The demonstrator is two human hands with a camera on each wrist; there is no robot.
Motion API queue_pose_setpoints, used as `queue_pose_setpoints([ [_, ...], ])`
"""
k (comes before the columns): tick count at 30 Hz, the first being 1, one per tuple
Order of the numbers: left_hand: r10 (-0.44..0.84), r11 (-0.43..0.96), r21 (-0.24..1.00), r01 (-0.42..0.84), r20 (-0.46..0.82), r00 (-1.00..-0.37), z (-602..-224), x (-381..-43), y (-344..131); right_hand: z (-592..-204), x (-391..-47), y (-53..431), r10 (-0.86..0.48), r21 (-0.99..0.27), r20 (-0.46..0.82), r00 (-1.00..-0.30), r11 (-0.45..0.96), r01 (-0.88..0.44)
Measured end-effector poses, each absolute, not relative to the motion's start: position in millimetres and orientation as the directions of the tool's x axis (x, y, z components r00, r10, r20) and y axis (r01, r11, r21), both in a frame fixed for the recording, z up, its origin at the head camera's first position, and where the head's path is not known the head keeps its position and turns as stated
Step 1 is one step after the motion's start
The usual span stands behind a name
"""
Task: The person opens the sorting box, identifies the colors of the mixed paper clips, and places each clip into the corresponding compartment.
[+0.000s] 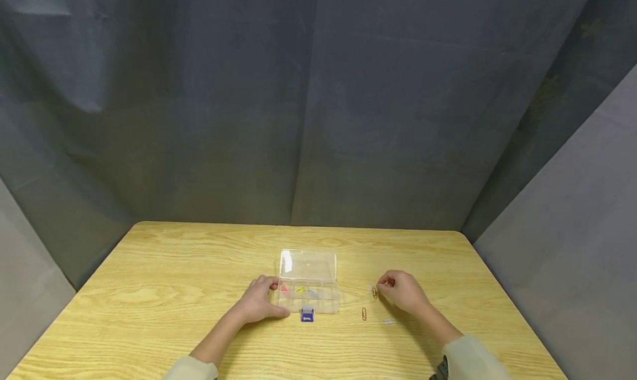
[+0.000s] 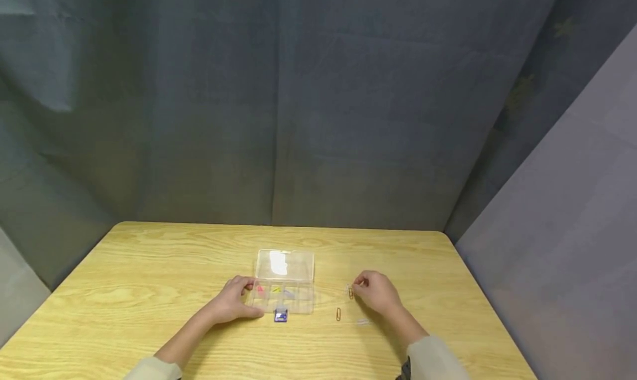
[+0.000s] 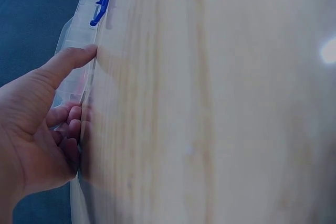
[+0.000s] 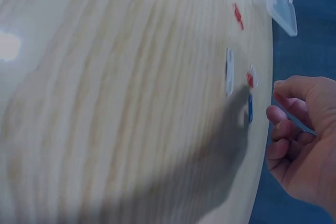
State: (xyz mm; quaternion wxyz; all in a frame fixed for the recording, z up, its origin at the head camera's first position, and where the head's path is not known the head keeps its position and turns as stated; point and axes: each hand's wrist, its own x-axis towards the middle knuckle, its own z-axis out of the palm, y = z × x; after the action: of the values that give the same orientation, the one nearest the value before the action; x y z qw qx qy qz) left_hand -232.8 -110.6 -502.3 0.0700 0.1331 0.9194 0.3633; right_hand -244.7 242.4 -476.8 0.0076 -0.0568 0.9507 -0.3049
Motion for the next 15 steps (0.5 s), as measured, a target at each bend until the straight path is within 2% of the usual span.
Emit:
queue_pose_setpoints([
  [15, 0.295, 0.705, 0.683, 0.192, -0.036, -0.955, -501, -232, -110, -494, -249, 259, -0.091, -0.477, 0.054, -0.994, 0.872, -0.105],
])
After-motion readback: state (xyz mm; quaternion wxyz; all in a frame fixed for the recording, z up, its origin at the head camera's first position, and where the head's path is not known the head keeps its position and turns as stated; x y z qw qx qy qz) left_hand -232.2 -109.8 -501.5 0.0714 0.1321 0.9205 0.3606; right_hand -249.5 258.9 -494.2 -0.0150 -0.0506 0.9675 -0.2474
